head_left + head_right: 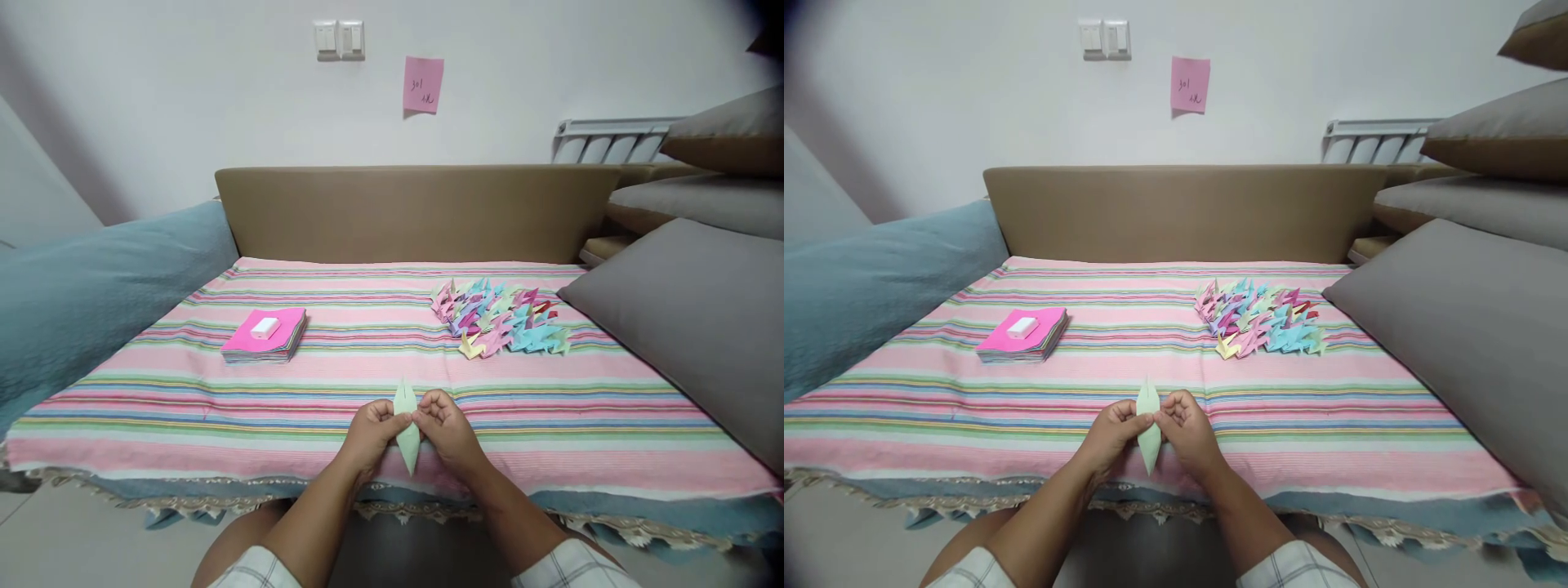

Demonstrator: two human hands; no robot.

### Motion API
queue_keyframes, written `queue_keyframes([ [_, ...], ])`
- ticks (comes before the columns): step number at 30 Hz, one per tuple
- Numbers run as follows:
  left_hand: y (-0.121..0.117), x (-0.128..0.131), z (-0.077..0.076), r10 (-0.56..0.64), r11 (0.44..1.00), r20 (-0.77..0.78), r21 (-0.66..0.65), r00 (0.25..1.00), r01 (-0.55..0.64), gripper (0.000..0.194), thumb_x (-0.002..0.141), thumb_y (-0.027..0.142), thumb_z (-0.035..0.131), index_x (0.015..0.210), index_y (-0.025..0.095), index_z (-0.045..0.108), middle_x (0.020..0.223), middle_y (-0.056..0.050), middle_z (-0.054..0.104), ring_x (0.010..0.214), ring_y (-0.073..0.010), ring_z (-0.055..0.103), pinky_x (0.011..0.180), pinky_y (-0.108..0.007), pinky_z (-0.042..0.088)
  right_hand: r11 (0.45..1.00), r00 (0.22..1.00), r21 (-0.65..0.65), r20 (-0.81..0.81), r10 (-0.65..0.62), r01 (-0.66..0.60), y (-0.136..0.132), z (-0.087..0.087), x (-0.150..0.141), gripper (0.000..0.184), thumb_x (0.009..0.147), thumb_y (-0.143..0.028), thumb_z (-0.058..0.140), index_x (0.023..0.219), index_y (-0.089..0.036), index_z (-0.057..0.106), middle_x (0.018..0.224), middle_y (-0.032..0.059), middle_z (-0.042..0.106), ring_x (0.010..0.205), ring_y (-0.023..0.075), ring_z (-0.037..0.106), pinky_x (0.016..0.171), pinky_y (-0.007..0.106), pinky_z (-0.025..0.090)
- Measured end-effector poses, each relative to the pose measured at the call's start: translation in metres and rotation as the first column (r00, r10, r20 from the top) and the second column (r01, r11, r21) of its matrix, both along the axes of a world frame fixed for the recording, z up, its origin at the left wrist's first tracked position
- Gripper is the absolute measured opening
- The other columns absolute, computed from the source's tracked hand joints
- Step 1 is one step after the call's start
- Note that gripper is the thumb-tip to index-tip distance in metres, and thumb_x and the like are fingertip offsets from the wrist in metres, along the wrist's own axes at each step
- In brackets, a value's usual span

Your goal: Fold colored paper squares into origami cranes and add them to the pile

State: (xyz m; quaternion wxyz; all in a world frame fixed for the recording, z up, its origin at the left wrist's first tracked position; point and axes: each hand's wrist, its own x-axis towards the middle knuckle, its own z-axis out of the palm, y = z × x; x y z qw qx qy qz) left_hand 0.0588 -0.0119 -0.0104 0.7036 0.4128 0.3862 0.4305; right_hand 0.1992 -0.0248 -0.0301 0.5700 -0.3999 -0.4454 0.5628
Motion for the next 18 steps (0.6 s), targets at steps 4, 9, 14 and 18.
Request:
queue_keyframes([
  [4,0.0,0.0,-0.002,0.024,0.999,0.038,0.044,0.999,-0.025,0.037,0.061,0.038,0.076,0.082,0.016,0.055,0.065,0.002,0.062,0.055,-0.0099,0.055,0.055,-0.022,0.042,0.999,0.999,0.028,0.004,-0.036,0.036,0.001,0.0,-0.001,0.03,0.066,-0.039,0.07,0.073,-0.02,0.048,0.061,-0.0063,0.048,0.053,0.0078,0.046,0.049,0.02,0.038],
  [9,0.001,-0.003,-0.004,0.062,0.965,0.02,0.255,0.998,-0.065,0.031,0.066,0.036,0.072,0.08,0.018,0.051,0.062,0.006,0.054,0.052,-0.0064,0.049,0.051,-0.018,0.038,0.998,0.997,0.031,0.064,-0.049,0.047,0.001,0.002,0.001,0.028,0.068,-0.041,0.067,0.083,-0.019,0.059,0.067,-0.0019,0.056,0.055,0.0098,0.048,0.05,0.023,0.041],
  [14,0.003,-0.009,-0.003,0.034,0.965,-0.131,0.262,0.991,0.001,0.026,0.067,0.036,0.07,0.08,0.015,0.063,0.065,0.001,0.059,0.059,-0.0098,0.053,0.059,-0.023,0.043,0.998,0.995,0.023,0.075,-0.059,0.058,0.0,0.002,0.004,0.027,0.067,-0.041,0.067,0.083,-0.019,0.062,0.069,-0.0002,0.059,0.06,0.0123,0.052,0.054,0.024,0.043],
  [18,0.003,-0.013,0.0,-0.016,0.973,-0.143,0.225,0.99,0.048,0.028,0.064,0.031,0.073,0.086,0.015,0.065,0.067,0.001,0.061,0.063,-0.0101,0.054,0.063,-0.022,0.042,0.999,0.997,0.008,0.054,-0.046,0.046,0.0,0.004,0.007,0.027,0.068,-0.04,0.067,0.085,-0.019,0.064,0.071,0.0001,0.061,0.062,0.0126,0.053,0.057,0.025,0.043],
])
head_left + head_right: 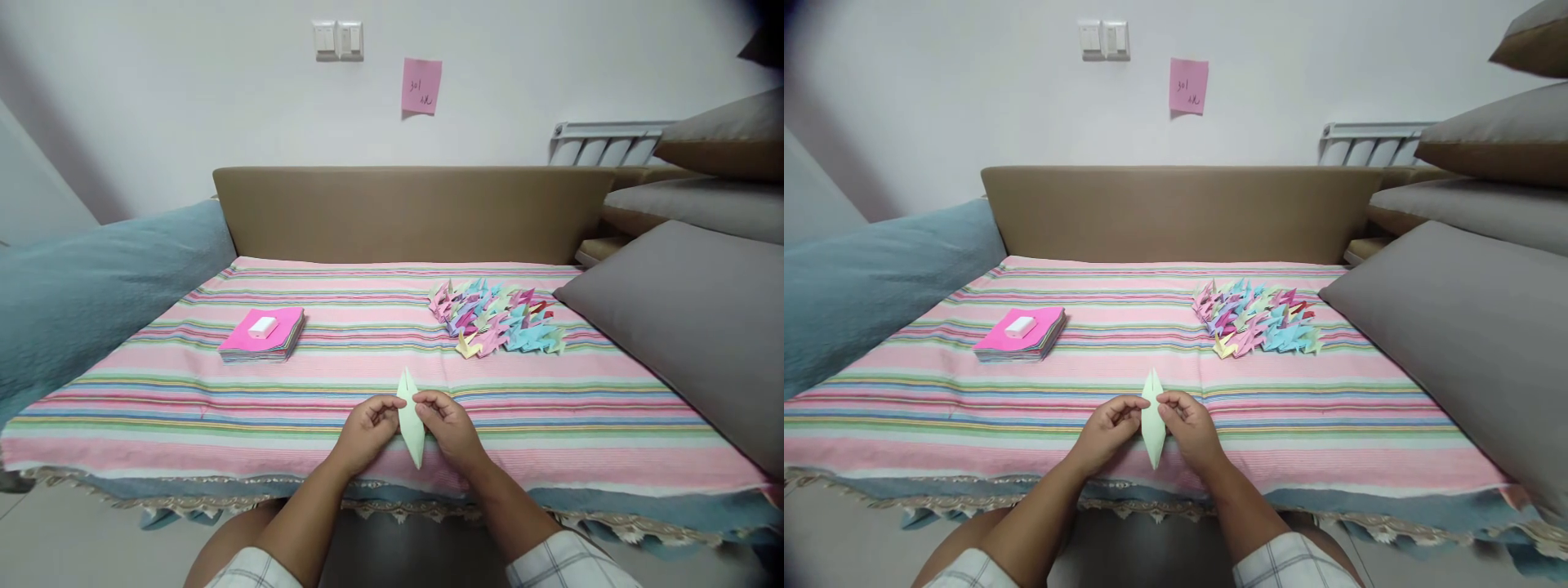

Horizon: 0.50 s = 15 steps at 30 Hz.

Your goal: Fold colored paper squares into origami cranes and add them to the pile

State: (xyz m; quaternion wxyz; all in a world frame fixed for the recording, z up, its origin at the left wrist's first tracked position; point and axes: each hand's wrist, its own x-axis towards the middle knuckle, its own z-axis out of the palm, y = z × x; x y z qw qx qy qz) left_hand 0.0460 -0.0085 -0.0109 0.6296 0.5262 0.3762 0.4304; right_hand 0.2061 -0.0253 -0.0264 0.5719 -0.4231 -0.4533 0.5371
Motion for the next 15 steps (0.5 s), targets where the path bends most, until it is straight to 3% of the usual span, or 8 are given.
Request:
queue_keyframes([
  [4,0.0,-0.002,0.001,-0.012,1.0,0.021,-0.011,1.0,0.012,0.032,0.06,0.028,0.077,0.086,0.014,0.065,0.073,-0.001,0.063,0.07,-0.0104,0.056,0.068,-0.022,0.043,0.999,0.999,-0.015,0.001,0.041,-0.041,-0.001,0.002,0.005,0.027,0.072,-0.04,0.064,0.09,-0.02,0.067,0.077,0.0018,0.064,0.065,0.0138,0.055,0.062,0.027,0.045],
  [9,0.001,-0.003,0.004,-0.02,1.0,0.052,-0.005,0.998,0.021,0.033,0.058,0.03,0.078,0.085,0.014,0.066,0.075,-0.002,0.064,0.071,-0.0115,0.056,0.07,-0.023,0.044,0.995,0.995,0.032,-0.01,0.099,-0.098,-0.001,-0.001,0.01,0.03,0.067,-0.032,0.067,0.094,-0.021,0.067,0.088,0.0038,0.067,0.081,0.0181,0.059,0.075,0.031,0.046],
  [15,0.001,-0.004,0.003,-0.045,0.998,0.076,-0.028,0.996,0.047,0.033,0.058,0.032,0.078,0.084,0.015,0.066,0.075,-0.003,0.065,0.071,-0.0131,0.057,0.07,-0.025,0.044,0.988,0.991,0.09,0.042,0.126,-0.129,0.0,-0.006,0.014,0.028,0.068,-0.032,0.067,0.094,-0.021,0.066,0.089,0.0039,0.067,0.083,0.0181,0.06,0.077,0.032,0.047],
])
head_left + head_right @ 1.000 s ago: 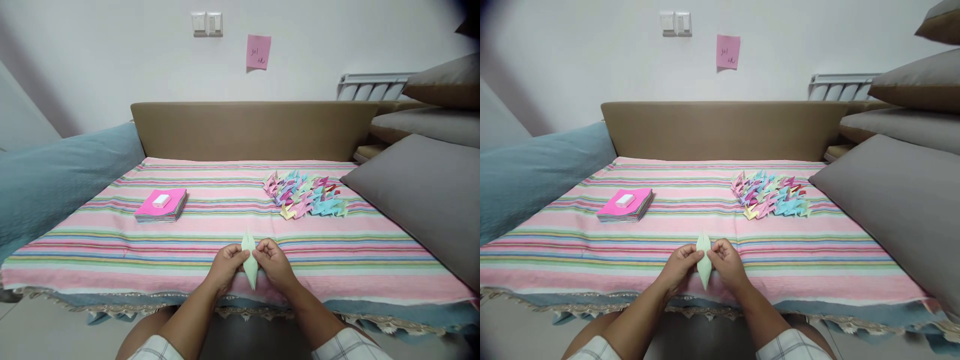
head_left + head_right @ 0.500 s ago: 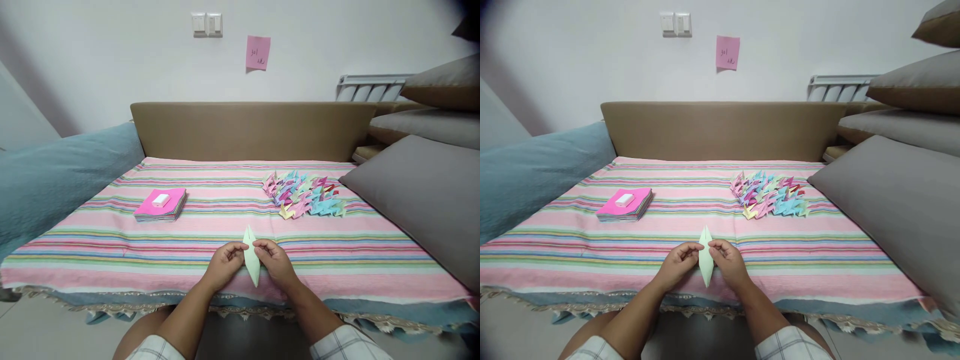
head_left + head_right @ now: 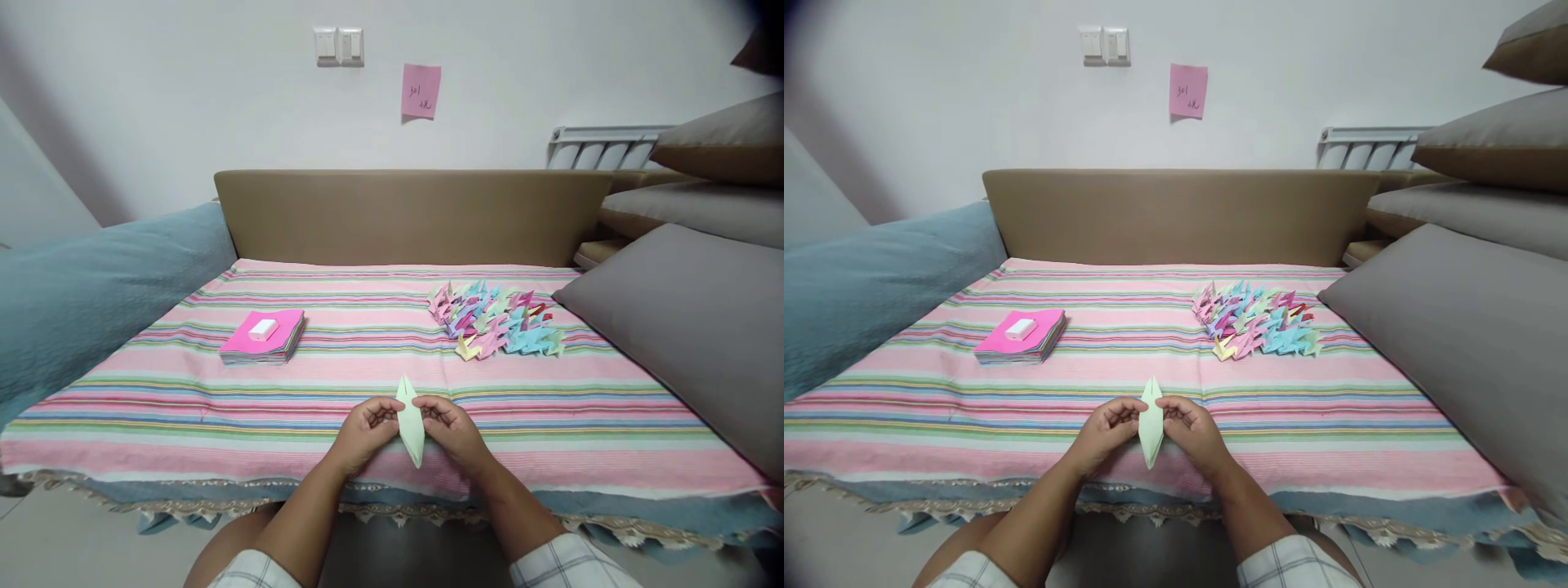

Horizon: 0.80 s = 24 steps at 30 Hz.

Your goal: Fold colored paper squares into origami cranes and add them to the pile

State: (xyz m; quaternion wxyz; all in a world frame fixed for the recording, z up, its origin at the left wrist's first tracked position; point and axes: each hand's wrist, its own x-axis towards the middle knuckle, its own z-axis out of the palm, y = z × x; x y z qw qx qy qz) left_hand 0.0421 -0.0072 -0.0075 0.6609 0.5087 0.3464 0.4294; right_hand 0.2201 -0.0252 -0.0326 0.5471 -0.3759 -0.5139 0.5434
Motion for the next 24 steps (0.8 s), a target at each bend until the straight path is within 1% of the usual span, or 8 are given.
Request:
queue_keyframes([
  [6,0.0,-0.002,-0.005,-0.007,1.0,-0.004,0.005,1.0,0.007,0.032,0.06,0.032,0.078,0.085,0.015,0.068,0.076,-0.003,0.065,0.072,-0.0128,0.057,0.07,-0.024,0.042,1.0,1.0,0.0,0.0,0.011,-0.011,0.0,0.002,0.001,0.031,0.066,-0.038,0.07,0.092,-0.021,0.067,0.087,0.0044,0.067,0.082,0.0186,0.06,0.076,0.032,0.047],
  [11,0.0,0.001,-0.005,0.012,1.0,-0.017,0.015,1.0,-0.011,0.03,0.062,0.036,0.076,0.083,0.015,0.069,0.076,-0.003,0.067,0.07,-0.0135,0.057,0.069,-0.025,0.043,0.996,0.997,-0.026,0.014,-0.08,0.08,-0.003,0.006,-0.005,0.027,0.07,-0.045,0.066,0.084,-0.021,0.067,0.077,0.0023,0.065,0.07,0.0163,0.057,0.065,0.028,0.046],
  [15,-0.001,0.005,-0.006,0.067,0.998,-0.011,0.021,0.998,-0.067,0.031,0.063,0.04,0.074,0.081,0.015,0.07,0.073,-0.003,0.068,0.067,-0.0137,0.058,0.069,-0.026,0.043,0.989,0.989,-0.005,0.035,-0.146,0.146,-0.004,0.008,-0.011,0.028,0.072,-0.047,0.064,0.078,-0.019,0.067,0.073,0.002,0.064,0.069,0.0164,0.056,0.065,0.028,0.045],
  [18,-0.002,0.008,-0.007,0.099,0.995,0.005,0.0,0.995,-0.099,0.033,0.056,0.037,0.079,0.078,0.015,0.07,0.071,-0.002,0.068,0.066,-0.0139,0.058,0.068,-0.026,0.044,0.982,0.98,-0.005,0.058,-0.19,0.19,-0.004,0.009,-0.013,0.031,0.072,-0.049,0.064,0.073,-0.018,0.065,0.068,0.0013,0.062,0.064,0.0152,0.054,0.062,0.027,0.044],
  [20,-0.002,0.01,-0.007,0.114,0.993,0.005,-0.011,0.993,-0.114,0.033,0.052,0.035,0.081,0.076,0.015,0.07,0.07,-0.003,0.068,0.065,-0.0141,0.058,0.067,-0.026,0.044,0.981,0.979,-0.013,0.062,-0.194,0.195,-0.004,0.009,-0.014,0.031,0.071,-0.049,0.064,0.072,-0.018,0.065,0.066,0.0009,0.06,0.062,0.0148,0.053,0.059,0.027,0.043],
  [24,-0.002,0.01,-0.008,0.179,0.984,-0.036,0.028,0.983,-0.178,0.027,0.057,0.039,0.078,0.068,0.015,0.069,0.065,-0.002,0.067,0.061,-0.0128,0.056,0.063,-0.024,0.043,0.985,0.985,-0.036,0.027,-0.169,0.17,-0.004,0.009,-0.015,0.03,0.069,-0.048,0.066,0.076,-0.019,0.065,0.068,0.0015,0.062,0.064,0.0156,0.054,0.061,0.028,0.045],
])
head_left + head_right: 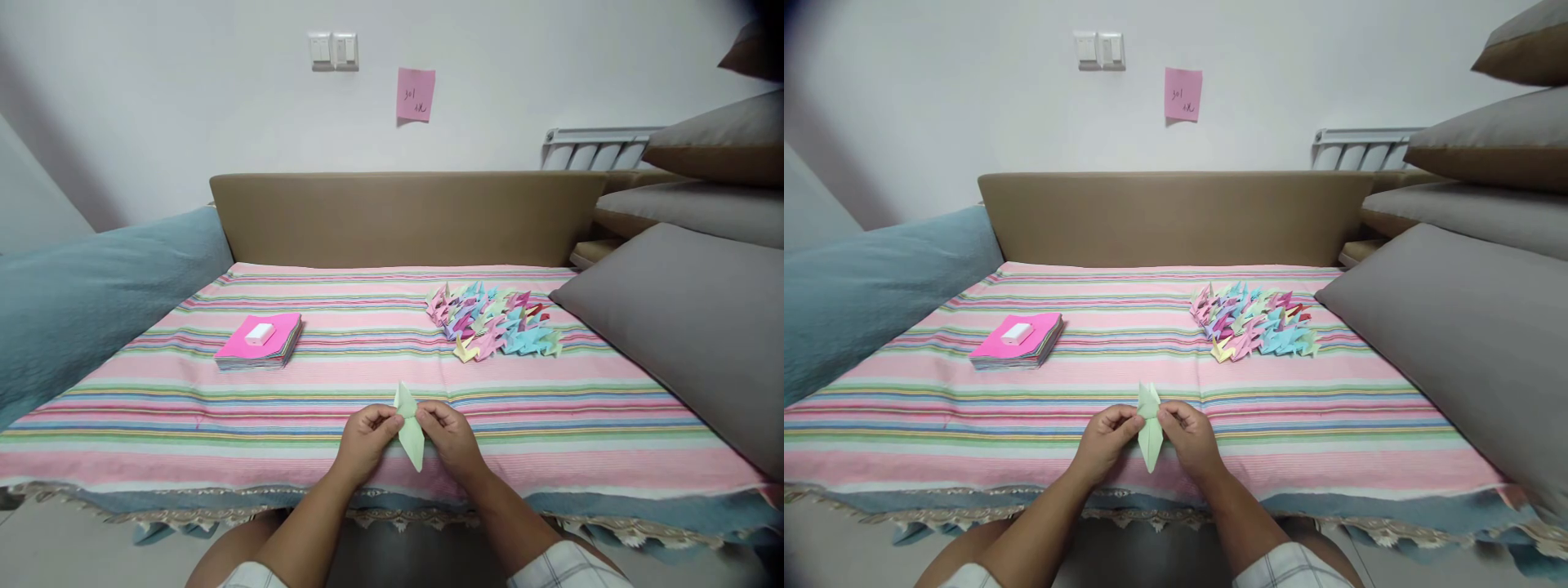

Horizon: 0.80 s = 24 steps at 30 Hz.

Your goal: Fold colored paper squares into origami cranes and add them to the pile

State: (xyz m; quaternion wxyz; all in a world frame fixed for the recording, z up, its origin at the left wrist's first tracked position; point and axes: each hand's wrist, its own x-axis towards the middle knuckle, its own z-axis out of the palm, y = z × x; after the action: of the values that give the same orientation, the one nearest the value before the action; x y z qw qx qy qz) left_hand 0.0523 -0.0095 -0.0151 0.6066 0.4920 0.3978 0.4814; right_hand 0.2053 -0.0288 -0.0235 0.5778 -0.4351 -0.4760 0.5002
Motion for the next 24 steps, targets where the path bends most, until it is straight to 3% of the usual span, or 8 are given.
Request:
queue_keyframes([
  [5,-0.0005,0.0004,0.0,0.06,0.997,-0.055,0.047,0.997,-0.058,0.025,0.059,0.039,0.076,0.065,0.016,0.068,0.063,-0.001,0.066,0.06,-0.013,0.055,0.061,-0.024,0.042,1.0,1.0,0.017,-0.007,0.004,-0.004,0.0012,-0.0057,-0.0012,0.029,0.067,-0.046,0.068,0.079,-0.019,0.064,0.074,0.0023,0.064,0.069,0.0161,0.057,0.064,0.028,0.046],
  [14,-0.0016,0.0038,0.0009,0.056,0.998,-0.064,0.028,0.996,-0.054,0.029,0.058,0.041,0.076,0.065,0.015,0.065,0.057,0.001,0.06,0.054,-0.01,0.05,0.055,-0.021,0.038,0.999,0.999,0.01,0.037,-0.039,0.038,0.0003,-0.0037,-0.005,0.03,0.069,-0.046,0.067,0.069,-0.018,0.058,0.059,-0.0027,0.052,0.056,0.0112,0.046,0.054,0.024,0.039],
  [24,-0.0046,0.0096,-0.0019,0.124,0.991,-0.066,0.06,0.99,-0.12,0.028,0.061,0.04,0.074,0.066,0.015,0.061,0.057,0.003,0.056,0.053,-0.0085,0.047,0.053,-0.02,0.036,0.996,0.994,0.01,0.047,-0.094,0.094,0.0005,-0.0067,-0.0099,0.03,0.069,-0.047,0.067,0.068,-0.019,0.056,0.06,-0.0018,0.055,0.056,0.0127,0.05,0.054,0.024,0.04],
])
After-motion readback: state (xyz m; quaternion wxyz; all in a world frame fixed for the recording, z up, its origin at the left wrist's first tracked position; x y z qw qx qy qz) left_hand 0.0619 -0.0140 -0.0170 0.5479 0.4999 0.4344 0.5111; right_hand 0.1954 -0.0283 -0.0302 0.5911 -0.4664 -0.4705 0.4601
